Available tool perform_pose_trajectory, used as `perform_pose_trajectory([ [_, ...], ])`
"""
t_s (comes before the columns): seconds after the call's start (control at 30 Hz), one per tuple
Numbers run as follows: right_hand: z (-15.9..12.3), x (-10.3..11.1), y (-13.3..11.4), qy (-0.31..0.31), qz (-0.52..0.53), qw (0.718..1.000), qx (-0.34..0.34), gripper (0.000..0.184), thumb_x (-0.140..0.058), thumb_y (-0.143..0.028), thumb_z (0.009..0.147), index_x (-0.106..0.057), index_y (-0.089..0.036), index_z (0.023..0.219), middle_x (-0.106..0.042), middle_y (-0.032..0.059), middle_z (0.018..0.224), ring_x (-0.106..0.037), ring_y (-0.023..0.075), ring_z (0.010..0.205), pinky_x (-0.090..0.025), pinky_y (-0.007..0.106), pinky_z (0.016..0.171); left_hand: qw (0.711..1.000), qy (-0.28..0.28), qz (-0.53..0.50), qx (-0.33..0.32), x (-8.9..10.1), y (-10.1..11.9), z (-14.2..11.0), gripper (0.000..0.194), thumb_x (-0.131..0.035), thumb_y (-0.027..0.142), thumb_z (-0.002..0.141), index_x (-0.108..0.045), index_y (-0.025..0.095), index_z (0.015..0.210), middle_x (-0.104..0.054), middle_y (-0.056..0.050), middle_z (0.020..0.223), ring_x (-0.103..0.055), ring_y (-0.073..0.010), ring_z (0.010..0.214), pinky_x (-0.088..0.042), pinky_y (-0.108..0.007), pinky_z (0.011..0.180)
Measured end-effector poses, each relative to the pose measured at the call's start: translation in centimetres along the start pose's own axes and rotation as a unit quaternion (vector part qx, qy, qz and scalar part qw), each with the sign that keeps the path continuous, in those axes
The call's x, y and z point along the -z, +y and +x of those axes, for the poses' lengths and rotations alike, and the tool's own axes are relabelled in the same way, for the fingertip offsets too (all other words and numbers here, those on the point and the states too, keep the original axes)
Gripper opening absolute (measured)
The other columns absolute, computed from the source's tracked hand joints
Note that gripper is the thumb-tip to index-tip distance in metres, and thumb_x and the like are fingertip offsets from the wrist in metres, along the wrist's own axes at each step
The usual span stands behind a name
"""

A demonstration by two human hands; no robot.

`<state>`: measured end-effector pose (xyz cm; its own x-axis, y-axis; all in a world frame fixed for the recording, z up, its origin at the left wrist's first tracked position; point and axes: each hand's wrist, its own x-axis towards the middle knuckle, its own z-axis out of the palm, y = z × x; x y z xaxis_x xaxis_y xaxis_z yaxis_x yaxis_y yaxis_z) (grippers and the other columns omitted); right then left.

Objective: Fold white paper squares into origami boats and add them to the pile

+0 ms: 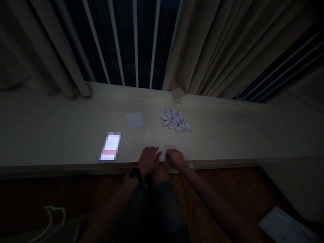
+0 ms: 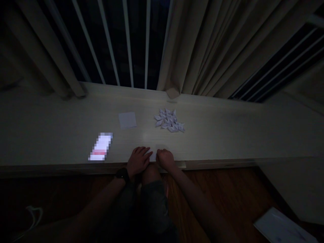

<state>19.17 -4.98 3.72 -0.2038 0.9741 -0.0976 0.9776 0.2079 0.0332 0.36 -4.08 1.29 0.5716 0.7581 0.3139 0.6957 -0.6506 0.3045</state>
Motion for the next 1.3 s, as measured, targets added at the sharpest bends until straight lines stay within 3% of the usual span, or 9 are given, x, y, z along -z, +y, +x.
perform_pose_trajectory([
  [0.3,1.0,0.8,0.0,-0.051,-0.005,0.999,-0.002,0.021,-0.045,-0.026,0.087,-0.058,-0.014,0.099,-0.068,0.0125,0.092,-0.065,0.0237,0.087,-0.045,0.029,0.073,0.999,-0.020,-0.036,-0.028,0.2,-1.2,-0.3,0.038,-0.057,0.034,0.081,-0.061,0.031,0.119,-0.047,-0.002,0.139,-0.037,-0.0265,0.125,-0.024,-0.049,0.107],
  [0.7,5.0,2.5,-1.2,-0.088,-0.015,0.993,0.080,0.028,-0.048,-0.029,0.086,-0.063,-0.012,0.102,-0.068,0.0167,0.097,-0.065,0.0250,0.094,-0.046,0.030,0.081,0.998,-0.033,-0.047,-0.037,0.7,-1.3,-0.2,0.035,-0.058,0.039,0.080,-0.064,0.033,0.114,-0.048,-0.001,0.137,-0.036,-0.0295,0.125,-0.024,-0.052,0.105],
  [0.93,6.9,3.3,-2.7,-0.092,-0.050,0.988,0.112,0.026,-0.051,-0.027,0.084,-0.064,-0.013,0.101,-0.069,0.0165,0.096,-0.066,0.0249,0.092,-0.048,0.032,0.079,0.999,-0.024,-0.040,-0.016,0.9,-1.0,-0.2,0.030,-0.061,0.041,0.078,-0.070,0.030,0.104,-0.048,-0.006,0.131,-0.037,-0.0298,0.122,-0.024,-0.052,0.105],
  [1.1,7.0,3.5,-3.3,-0.074,-0.062,0.984,0.147,0.024,-0.053,-0.026,0.084,-0.064,-0.012,0.099,-0.069,0.0160,0.095,-0.066,0.0256,0.091,-0.048,0.033,0.078,0.999,-0.020,-0.038,-0.005,1.0,-0.8,-0.2,0.029,-0.061,0.040,0.077,-0.071,0.028,0.103,-0.051,-0.009,0.123,-0.038,-0.0297,0.120,-0.024,-0.051,0.105],
  [1.3,5.5,3.2,-2.5,-0.064,-0.054,0.986,0.145,0.024,-0.051,-0.023,0.086,-0.064,-0.011,0.102,-0.068,0.0176,0.099,-0.064,0.0234,0.096,-0.046,0.030,0.083,0.999,-0.031,-0.035,-0.014,1.1,-0.9,-0.3,0.034,-0.064,0.035,0.073,-0.069,0.030,0.106,-0.049,-0.006,0.131,-0.036,-0.0298,0.123,-0.023,-0.051,0.106],
])
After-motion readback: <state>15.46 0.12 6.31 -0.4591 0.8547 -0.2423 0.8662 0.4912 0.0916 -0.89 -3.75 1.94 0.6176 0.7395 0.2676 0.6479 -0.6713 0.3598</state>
